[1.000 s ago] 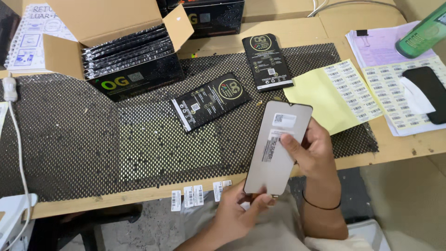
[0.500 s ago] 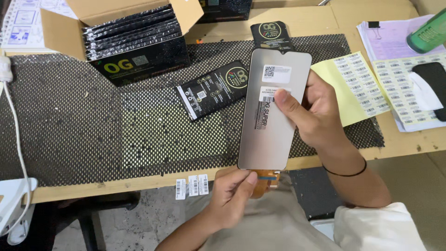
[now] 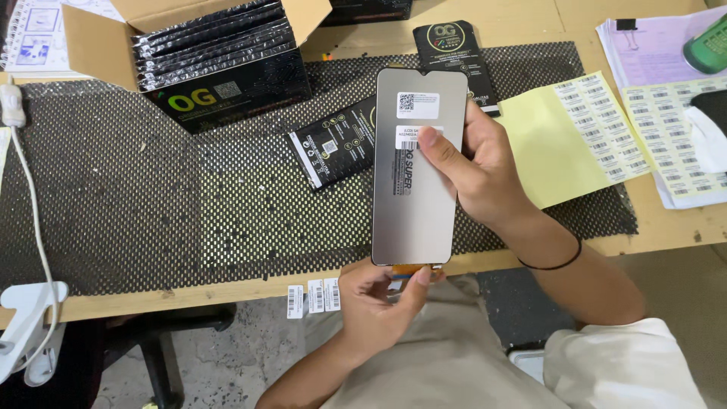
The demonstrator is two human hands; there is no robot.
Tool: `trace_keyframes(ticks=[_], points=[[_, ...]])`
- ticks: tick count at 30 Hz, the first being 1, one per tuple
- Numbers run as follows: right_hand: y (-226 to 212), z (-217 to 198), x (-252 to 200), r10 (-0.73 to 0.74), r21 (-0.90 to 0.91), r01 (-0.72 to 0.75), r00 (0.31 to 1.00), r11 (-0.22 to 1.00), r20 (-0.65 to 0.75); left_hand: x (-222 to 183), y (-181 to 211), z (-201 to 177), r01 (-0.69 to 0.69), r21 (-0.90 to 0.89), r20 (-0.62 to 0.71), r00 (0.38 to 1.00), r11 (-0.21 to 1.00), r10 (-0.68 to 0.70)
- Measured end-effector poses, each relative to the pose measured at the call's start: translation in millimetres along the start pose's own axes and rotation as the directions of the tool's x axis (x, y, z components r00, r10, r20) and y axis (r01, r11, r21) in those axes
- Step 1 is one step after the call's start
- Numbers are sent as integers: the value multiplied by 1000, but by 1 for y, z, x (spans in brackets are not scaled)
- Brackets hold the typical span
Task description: The person takes smartphone screens out of their protective packaging, turns them over to look at the back and front, and then places them back into the packaging and onto the table.
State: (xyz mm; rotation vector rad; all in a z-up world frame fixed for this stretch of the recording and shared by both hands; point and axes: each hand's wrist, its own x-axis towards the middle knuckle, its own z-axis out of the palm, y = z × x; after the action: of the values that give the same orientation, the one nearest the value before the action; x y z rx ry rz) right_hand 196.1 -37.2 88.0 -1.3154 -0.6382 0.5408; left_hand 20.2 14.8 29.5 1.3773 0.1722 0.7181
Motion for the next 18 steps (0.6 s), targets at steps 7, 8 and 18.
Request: trace_keyframes(ticks=[7,8,18], points=[[2,-1,-2,22,39,-21,1000,999,-20,-1,-2,4,96,-46,58,994,994,-93],[2,-1,-3,21,48,-20,1000,999,-24,-2,-4,5,106,-49,57,993,993,-103],[4,-5,-8,-71,-206,58,996,977,-56,-7,-12,9,253,-105,18,967,962,-253]])
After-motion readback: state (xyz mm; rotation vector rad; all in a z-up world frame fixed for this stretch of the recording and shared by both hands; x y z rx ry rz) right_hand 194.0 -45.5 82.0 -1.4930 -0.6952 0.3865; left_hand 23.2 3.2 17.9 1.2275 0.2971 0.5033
